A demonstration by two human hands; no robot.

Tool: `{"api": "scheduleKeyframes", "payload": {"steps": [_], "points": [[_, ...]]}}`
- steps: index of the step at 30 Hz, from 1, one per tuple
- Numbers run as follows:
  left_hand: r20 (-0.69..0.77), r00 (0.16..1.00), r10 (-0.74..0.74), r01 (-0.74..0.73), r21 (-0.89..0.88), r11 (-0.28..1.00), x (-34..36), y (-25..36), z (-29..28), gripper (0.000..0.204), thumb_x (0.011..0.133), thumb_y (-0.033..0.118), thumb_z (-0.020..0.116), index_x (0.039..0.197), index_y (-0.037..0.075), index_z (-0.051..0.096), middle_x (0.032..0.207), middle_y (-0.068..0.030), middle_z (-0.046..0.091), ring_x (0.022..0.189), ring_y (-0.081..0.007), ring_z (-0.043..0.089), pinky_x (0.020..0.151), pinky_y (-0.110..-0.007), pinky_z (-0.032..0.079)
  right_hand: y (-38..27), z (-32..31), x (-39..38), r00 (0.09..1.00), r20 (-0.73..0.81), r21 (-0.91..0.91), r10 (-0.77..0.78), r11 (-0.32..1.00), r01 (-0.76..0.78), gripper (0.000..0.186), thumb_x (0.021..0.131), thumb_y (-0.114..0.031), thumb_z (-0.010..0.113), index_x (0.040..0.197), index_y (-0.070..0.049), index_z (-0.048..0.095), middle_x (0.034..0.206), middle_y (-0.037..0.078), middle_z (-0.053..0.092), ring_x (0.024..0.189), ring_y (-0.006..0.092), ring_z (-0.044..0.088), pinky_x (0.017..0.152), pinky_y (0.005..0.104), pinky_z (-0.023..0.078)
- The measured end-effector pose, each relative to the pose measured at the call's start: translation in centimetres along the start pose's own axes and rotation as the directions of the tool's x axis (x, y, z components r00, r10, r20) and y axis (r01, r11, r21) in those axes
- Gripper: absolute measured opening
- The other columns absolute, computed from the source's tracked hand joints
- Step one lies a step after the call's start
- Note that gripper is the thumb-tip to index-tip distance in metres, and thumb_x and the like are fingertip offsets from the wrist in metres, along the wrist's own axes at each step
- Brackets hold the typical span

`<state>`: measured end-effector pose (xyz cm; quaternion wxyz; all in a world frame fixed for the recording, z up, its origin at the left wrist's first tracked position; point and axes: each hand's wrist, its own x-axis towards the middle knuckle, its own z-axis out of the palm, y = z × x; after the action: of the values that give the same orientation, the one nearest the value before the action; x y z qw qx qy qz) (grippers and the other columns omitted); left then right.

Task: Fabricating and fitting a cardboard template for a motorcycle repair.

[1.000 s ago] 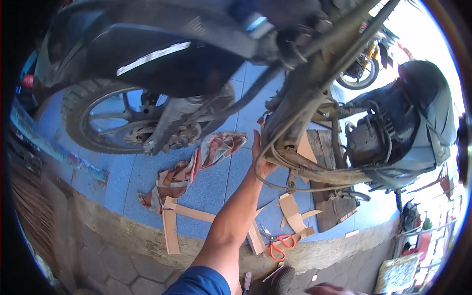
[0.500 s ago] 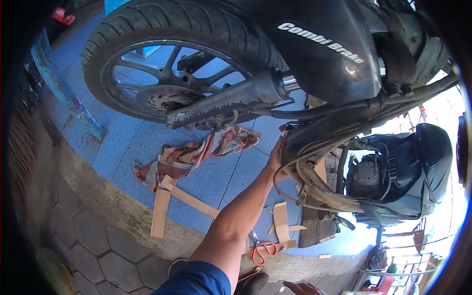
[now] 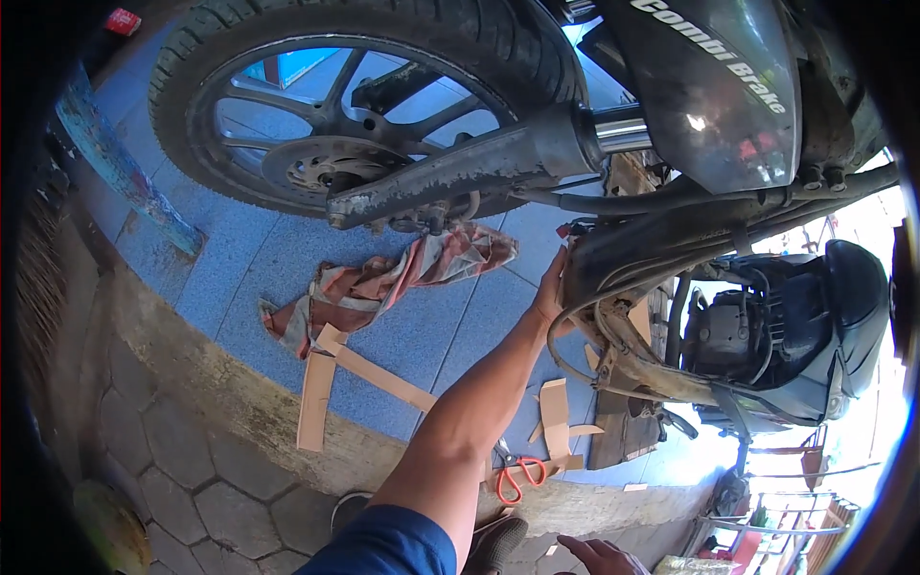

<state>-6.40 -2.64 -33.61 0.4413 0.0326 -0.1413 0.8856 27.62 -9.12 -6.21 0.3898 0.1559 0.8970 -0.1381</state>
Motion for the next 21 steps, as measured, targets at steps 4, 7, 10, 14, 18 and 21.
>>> {"api": "scheduleKeyframes", "payload": {"steps": [4, 7, 10, 14, 18, 21], "points": [[0.007, 1.000, -0.001, 0.001, -0.005, 1.000, 0.2, 0.0, 0.2, 0.072, 0.094, 0.066, 0.038, 0.131, 0.007, 0.057, 0.126, -0.0142, 0.063, 0.114, -0.0277, 0.061, 0.101, -0.045, 0.046, 0.1, 0.0, 0.2, 0.999, 0.035, 0.002, 0.004, 1.000, -0.004, 0.059, 0.085, -0.026, 0.069, 0.139, -0.014, 0.048, 0.121, 0.019, 0.059, 0.112, 0.0381, 0.057, 0.095, 0.0454, 0.046], [-0.010, 1.000, 0.014, -0.014, 0.022, 1.000, -0.2, 0.1, 0.2, 0.073, 0.094, 0.067, 0.037, 0.131, 0.008, 0.057, 0.125, -0.0141, 0.063, 0.113, -0.0276, 0.061, 0.100, -0.045, 0.046, -1.0, -0.5, 0.2, 0.999, 0.039, 0.001, 0.026, 1.000, -0.027, 0.059, 0.085, -0.026, 0.070, 0.139, -0.014, 0.049, 0.121, 0.019, 0.059, 0.113, 0.0383, 0.057, 0.095, 0.0455, 0.046], [-0.011, 1.000, 0.011, -0.011, 0.033, 0.999, -0.2, 0.1, 0.4, 0.073, 0.094, 0.067, 0.037, 0.130, 0.008, 0.058, 0.125, -0.0138, 0.064, 0.113, -0.0276, 0.061, 0.100, -0.045, 0.046, -1.1, -0.5, 0.2, 0.999, 0.027, 0.021, 0.041, 0.999, -0.042, 0.059, 0.084, -0.025, 0.070, 0.138, -0.013, 0.049, 0.120, 0.020, 0.060, 0.113, 0.0384, 0.057, 0.095, 0.0454, 0.046], [-0.006, 1.000, -0.005, 0.005, 0.013, 1.000, 0.1, -0.3, 1.0, 0.072, 0.094, 0.067, 0.037, 0.129, 0.008, 0.059, 0.124, -0.0135, 0.064, 0.112, -0.0272, 0.062, 0.099, -0.045, 0.047, -1.0, -0.6, 0.0, 0.999, 0.018, 0.031, 0.037, 0.999, -0.037, 0.058, 0.084, -0.024, 0.071, 0.137, -0.013, 0.050, 0.120, 0.020, 0.060, 0.113, 0.0384, 0.057, 0.095, 0.0451, 0.046], [-0.013, 1.000, -0.010, 0.011, 0.016, 1.000, -0.5, 0.3, 0.1, 0.071, 0.094, 0.067, 0.037, 0.129, 0.008, 0.059, 0.122, -0.0133, 0.065, 0.110, -0.0269, 0.062, 0.098, -0.045, 0.048, -0.5, 0.1, 0.2, 1.000, 0.015, 0.010, 0.019, 1.000, -0.019, 0.058, 0.084, -0.025, 0.072, 0.137, -0.012, 0.050, 0.120, 0.020, 0.060, 0.113, 0.0384, 0.057, 0.095, 0.0449, 0.046], [-0.013, 1.000, -0.003, 0.003, 0.020, 1.000, -0.3, 0.1, 0.5, 0.071, 0.094, 0.067, 0.037, 0.128, 0.009, 0.059, 0.122, -0.0132, 0.065, 0.110, -0.0267, 0.063, 0.097, -0.044, 0.048, 0.4, 0.7, 0.3, 0.999, -0.007, 0.014, -0.034, 0.999, 0.034, 0.058, 0.084, -0.026, 0.072, 0.136, -0.012, 0.051, 0.119, 0.020, 0.060, 0.112, 0.0383, 0.057, 0.095, 0.0446, 0.046]]}}
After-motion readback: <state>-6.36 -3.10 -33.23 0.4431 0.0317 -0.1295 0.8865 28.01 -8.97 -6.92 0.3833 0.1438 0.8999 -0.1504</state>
